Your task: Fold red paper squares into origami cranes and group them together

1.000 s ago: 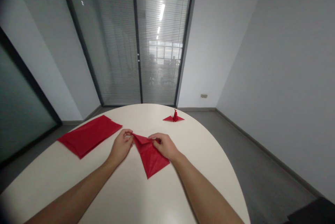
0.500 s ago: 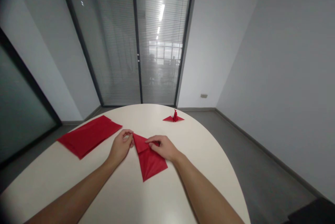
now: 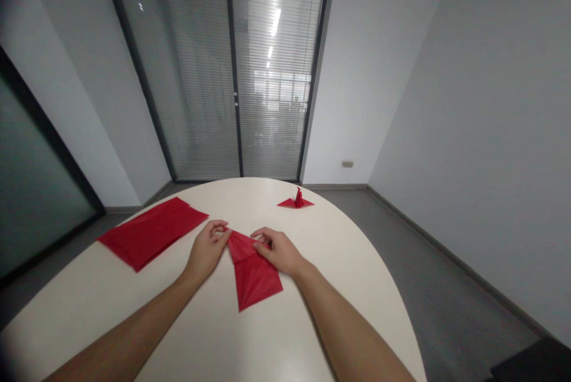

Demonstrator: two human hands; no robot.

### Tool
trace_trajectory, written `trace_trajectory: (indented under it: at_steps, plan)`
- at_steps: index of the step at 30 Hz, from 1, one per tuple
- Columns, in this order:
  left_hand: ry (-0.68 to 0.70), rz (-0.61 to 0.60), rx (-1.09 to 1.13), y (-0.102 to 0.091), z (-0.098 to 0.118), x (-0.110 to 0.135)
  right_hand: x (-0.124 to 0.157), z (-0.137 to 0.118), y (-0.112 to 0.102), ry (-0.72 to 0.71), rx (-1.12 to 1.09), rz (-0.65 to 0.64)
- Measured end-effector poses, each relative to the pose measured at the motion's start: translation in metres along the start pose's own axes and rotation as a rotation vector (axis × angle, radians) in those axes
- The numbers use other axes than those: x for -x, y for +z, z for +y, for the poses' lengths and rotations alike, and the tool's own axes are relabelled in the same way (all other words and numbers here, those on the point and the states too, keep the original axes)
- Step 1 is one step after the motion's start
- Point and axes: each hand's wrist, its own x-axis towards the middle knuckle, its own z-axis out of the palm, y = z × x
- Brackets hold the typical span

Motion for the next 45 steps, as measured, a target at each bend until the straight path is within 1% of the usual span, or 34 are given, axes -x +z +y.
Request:
trace_trajectory:
  at_steps: [1,2,4,5,6,7,8,11,13,15,20,24,26,28,30,32,34,39,41,43,45]
  plan:
    - [0.032,0.019,-0.049,-0.001,0.003,0.001,0.0,-0.001,0.0,-0.001,0.029,-0.001]
    - [0.092,0.049,-0.116,-0.002,0.006,0.002,0.0,-0.001,0.0,0.0,0.061,0.003]
    - [0.294,0.083,-0.263,-0.002,0.015,0.007,-0.001,-0.001,0.0,0.009,0.127,0.027]
    - [0.368,0.042,-0.323,-0.001,0.019,0.01,-0.001,-0.001,0.0,0.013,0.158,0.046]
    - [0.431,-0.036,-0.364,0.0,0.023,0.014,-0.002,-0.001,0.001,0.015,0.187,0.066]
    - [0.477,-0.148,-0.397,0.001,0.025,0.017,-0.003,0.0,0.001,0.012,0.216,0.085]
    - [0.49,-0.229,-0.429,0.003,0.027,0.02,-0.003,0.0,0.001,0.004,0.245,0.1]
    - [0.461,-0.369,-0.513,0.009,0.024,0.026,-0.004,0.002,0.001,-0.024,0.308,0.124]
    - [0.45,-0.42,-0.554,0.01,0.022,0.027,-0.004,0.002,0.001,-0.032,0.333,0.142]
    - [0.44,-0.442,-0.586,0.01,0.021,0.027,-0.003,0.001,-0.001,-0.043,0.361,0.142]
    - [0.44,-0.418,-0.643,0.008,0.025,0.028,-0.003,0.0,-0.005,-0.084,0.412,0.069]
    - [0.446,-0.379,-0.68,0.007,0.026,0.027,-0.003,0.001,-0.004,-0.046,0.393,0.103]
    - [0.438,-0.377,-0.69,0.006,0.025,0.026,-0.003,0.003,-0.003,-0.02,0.32,0.118]
    - [0.429,-0.376,-0.678,0.004,0.024,0.026,-0.003,0.006,-0.003,-0.007,0.201,0.112]
    - [0.416,-0.37,-0.639,0.003,0.023,0.026,-0.003,0.008,-0.003,-0.018,0.08,0.095]
    - [0.397,-0.358,-0.595,0.002,0.022,0.027,-0.003,0.009,-0.003,-0.051,0.029,0.083]
    - [0.379,-0.351,-0.573,0.002,0.022,0.027,-0.002,0.009,-0.004,-0.076,0.059,0.076]
    - [0.384,-0.359,-0.623,0.004,0.023,0.027,0.0,0.002,-0.007,-0.054,0.314,0.079]
    - [0.405,-0.349,-0.639,0.004,0.022,0.027,0.0,-0.001,-0.007,-0.058,0.377,0.084]
    - [0.427,-0.344,-0.642,0.005,0.021,0.026,0.0,-0.002,-0.007,-0.052,0.373,0.097]
    - [0.44,-0.345,-0.638,0.004,0.019,0.026,0.0,-0.002,-0.007,-0.031,0.312,0.101]
